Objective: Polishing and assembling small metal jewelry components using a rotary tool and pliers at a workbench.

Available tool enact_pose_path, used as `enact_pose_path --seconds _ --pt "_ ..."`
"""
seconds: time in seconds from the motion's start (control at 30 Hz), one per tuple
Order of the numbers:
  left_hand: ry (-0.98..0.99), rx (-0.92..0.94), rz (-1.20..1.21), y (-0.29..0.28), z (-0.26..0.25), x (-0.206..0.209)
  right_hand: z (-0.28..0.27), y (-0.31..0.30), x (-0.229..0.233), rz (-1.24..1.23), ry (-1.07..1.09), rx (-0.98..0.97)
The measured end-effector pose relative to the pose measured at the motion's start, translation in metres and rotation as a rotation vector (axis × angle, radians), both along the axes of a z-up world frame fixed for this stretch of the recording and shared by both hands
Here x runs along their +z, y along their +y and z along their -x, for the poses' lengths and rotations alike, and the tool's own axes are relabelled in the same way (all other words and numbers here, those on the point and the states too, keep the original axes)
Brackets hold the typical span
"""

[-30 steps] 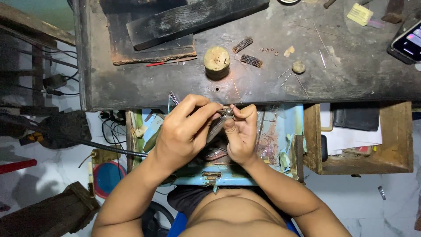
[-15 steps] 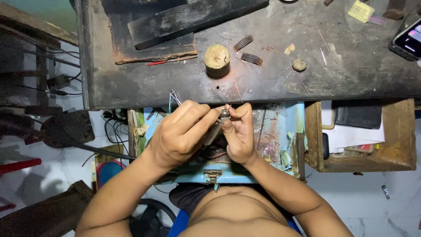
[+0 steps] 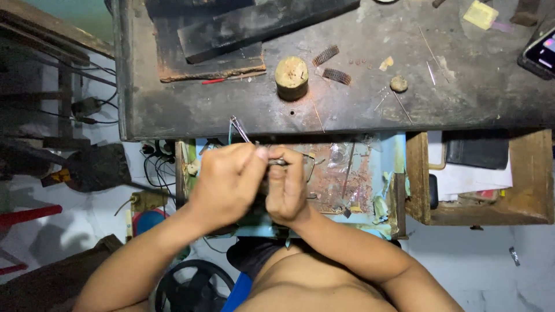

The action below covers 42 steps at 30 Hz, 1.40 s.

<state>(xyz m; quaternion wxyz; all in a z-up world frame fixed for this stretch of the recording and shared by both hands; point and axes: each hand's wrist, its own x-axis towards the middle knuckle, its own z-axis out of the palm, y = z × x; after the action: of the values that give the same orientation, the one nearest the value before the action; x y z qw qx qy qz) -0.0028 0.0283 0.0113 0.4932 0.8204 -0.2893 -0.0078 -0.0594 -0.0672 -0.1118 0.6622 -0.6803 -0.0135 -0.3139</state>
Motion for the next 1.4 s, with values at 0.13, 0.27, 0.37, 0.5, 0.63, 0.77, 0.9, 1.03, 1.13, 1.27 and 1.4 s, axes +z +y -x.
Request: enact_pose_path --seconds 0.13,0.27,0.37,0.5,0.63,0.77,0.9,1.03,1.13,1.27,1.4 --pt "1.073 0.196 0.233 0.007 -0.003 -0.001 0.016 0.004 0.012 -0.021 0.062 0.102" --pt "1.262 0.351 0.263 0.018 -0.001 -0.014 0.024 0.003 0.011 0.007 0.11 0.121" --pt "1.017 0.304 0.159 0.039 -0.019 -0.039 0.023 0.0 0.003 -0.117 0.151 0.189" --pt "-0.348 0.344 -0.572 0.077 -0.069 -0.087 0.022 -0.014 -0.007 -0.134 0.19 0.212" --pt "-0.499 0.418 -0.737 0.078 -0.083 -0.093 0.017 -0.028 -0.005 -0.165 0.207 0.219" --pt "-0.577 0.196 -0.272 0.022 -0.047 -0.067 0.013 -0.048 -0.008 -0.203 0.197 0.216" --pt "-0.182 -0.209 0.108 -0.011 -0.003 -0.091 0.018 -0.061 -0.023 -0.11 0.232 0.171" --pt "-0.166 -0.217 0.21 -0.021 -0.003 -0.105 0.01 -0.063 0.019 -0.174 0.236 0.121" --pt "-0.137 -0.227 0.266 -0.02 -0.004 -0.115 0.014 -0.074 0.005 -0.157 0.253 0.086" --pt "0.002 -0.271 0.308 -0.017 0.0 -0.114 0.021 -0.089 -0.005 -0.184 0.297 0.141" --pt "0.156 -0.34 0.305 -0.013 0.002 -0.111 0.031 -0.088 -0.015 -0.284 0.36 0.127"
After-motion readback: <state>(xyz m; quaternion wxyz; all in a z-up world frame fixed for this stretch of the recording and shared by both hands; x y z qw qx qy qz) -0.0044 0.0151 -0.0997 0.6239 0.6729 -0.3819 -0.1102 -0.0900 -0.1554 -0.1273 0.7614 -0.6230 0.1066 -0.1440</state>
